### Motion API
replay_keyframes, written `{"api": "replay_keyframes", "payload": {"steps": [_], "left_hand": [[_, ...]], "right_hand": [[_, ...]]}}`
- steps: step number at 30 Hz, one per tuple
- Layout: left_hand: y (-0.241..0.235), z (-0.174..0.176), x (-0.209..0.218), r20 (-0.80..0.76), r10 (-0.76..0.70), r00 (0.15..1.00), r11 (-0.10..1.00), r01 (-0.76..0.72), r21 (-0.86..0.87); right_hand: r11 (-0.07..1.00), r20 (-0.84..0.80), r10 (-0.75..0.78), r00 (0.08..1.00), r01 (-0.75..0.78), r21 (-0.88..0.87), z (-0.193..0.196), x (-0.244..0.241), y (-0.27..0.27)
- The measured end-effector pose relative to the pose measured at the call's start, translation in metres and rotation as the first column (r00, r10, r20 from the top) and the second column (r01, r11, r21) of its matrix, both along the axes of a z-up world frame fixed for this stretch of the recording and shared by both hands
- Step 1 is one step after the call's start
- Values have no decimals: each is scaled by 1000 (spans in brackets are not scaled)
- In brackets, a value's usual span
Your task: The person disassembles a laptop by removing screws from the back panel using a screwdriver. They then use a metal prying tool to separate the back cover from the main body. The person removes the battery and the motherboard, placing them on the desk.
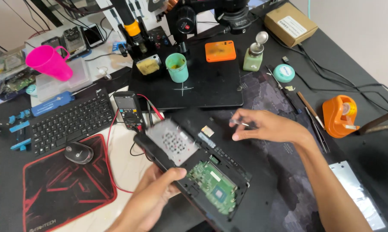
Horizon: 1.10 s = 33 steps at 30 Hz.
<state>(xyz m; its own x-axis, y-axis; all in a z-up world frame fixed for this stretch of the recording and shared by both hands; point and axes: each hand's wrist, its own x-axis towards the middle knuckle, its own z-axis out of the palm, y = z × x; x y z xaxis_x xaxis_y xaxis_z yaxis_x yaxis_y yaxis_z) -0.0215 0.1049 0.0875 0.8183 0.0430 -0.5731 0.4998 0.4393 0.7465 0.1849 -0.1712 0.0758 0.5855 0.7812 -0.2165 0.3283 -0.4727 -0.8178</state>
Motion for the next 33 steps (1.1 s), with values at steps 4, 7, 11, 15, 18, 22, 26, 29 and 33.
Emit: {"api": "replay_keyframes", "payload": {"steps": [4, 7, 11, 15, 18, 22, 26, 29, 33], "left_hand": [[19, 19, 23, 168, -112, 979, 968, 69, 242], [23, 71, 46, 352, -288, 891, 897, 121, 426], [22, 120, 86, 379, -439, 815, 805, 169, 569], [14, 134, 125, 555, -535, 636, 783, 128, 608], [-1, 133, 139, 646, -614, 454, 717, -20, 697], [-22, 127, 141, 534, -755, 381, 447, -298, 844], [-42, 113, 141, 526, -792, 311, 351, -474, 808], [-49, 104, 144, 443, -808, 389, 275, -415, 867], [-53, 88, 150, 303, -862, 407, 118, -420, 900]], "right_hand": [[996, 110, -90, 990, 86, 39, 23, -15, 4], [965, 156, -235, 959, 211, 155, 42, -23, -6], [882, 196, -384, 902, 296, 366, 60, -24, -38], [801, 184, -533, 826, 422, 425, 69, -22, -85], [712, 50, -631, 774, 553, 433, 84, -28, -95], [714, 155, -651, 743, 530, 459, 86, -27, -110], [830, 442, -556, 704, 450, 329, 70, -12, -128], [862, 394, -507, 767, 450, 233, 55, 6, -128], [905, 177, -412, 894, 379, 193, 35, 23, -120]]}}
